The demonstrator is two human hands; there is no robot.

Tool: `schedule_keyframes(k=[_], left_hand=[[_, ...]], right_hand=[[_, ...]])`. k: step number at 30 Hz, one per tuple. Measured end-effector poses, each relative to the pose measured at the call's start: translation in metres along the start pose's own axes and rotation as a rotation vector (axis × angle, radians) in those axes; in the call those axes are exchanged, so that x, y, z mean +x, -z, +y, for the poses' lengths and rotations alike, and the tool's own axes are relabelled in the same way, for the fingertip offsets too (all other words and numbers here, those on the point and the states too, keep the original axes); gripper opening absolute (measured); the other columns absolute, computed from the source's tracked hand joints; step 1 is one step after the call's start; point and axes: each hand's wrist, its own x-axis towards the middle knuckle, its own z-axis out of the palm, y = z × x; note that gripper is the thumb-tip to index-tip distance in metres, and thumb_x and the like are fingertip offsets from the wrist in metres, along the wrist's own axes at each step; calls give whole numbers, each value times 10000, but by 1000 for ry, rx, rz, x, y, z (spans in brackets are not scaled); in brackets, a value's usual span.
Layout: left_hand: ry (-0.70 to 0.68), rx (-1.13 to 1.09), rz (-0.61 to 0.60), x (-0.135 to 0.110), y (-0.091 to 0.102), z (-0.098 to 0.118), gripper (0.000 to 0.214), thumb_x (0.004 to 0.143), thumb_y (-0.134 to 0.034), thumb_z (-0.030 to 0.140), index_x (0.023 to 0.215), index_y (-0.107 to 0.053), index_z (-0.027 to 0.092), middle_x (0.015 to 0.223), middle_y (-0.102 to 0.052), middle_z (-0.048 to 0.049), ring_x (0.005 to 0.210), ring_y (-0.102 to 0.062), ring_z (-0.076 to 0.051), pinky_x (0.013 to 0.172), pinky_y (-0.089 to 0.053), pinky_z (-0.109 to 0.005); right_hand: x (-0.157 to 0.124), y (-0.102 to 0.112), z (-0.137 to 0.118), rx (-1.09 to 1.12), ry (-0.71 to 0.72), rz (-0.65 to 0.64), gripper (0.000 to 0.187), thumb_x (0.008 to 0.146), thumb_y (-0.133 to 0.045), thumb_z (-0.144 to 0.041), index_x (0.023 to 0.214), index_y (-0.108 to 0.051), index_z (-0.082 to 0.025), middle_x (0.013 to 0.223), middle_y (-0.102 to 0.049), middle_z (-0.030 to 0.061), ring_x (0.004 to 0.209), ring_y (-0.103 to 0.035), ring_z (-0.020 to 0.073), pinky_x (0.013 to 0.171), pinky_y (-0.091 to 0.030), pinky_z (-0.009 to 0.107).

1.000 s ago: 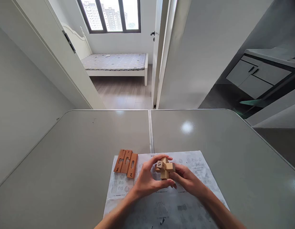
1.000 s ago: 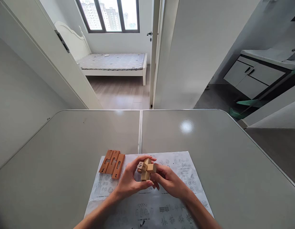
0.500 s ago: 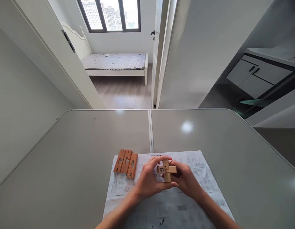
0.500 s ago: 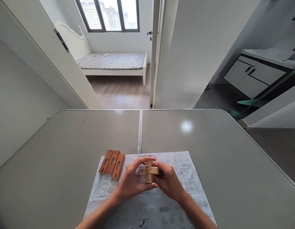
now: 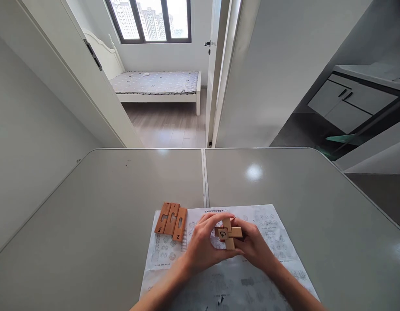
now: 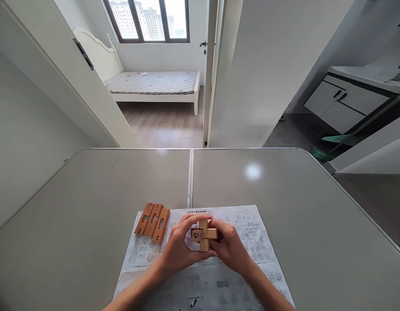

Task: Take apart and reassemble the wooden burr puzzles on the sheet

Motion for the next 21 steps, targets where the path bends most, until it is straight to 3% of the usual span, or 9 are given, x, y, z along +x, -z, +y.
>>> schedule_keyframes(k=[13,21], left_hand=[[23,50,27,-2,-2,0,688,696,-946,445,1298,-654,282,1206,-763,-72,1132,-682,-288,1008,-556,-423],[108,-108,-38,2,1,0,713,680,-955,449,1293,-640,266,1268,-743,-81,1176,-684,-292,1040,-543,-412]], right_hand=[[-1,-3,3,-6,-9,35,145,884,-677,-311,824,-607,-199,712,-545,-19,620,-419,140,557,-383,248],[-1,-3,6,10,-45,17,316,901,-712,-503,856,-625,-203,727,-578,-7,620,-490,154,562,-449,257]])
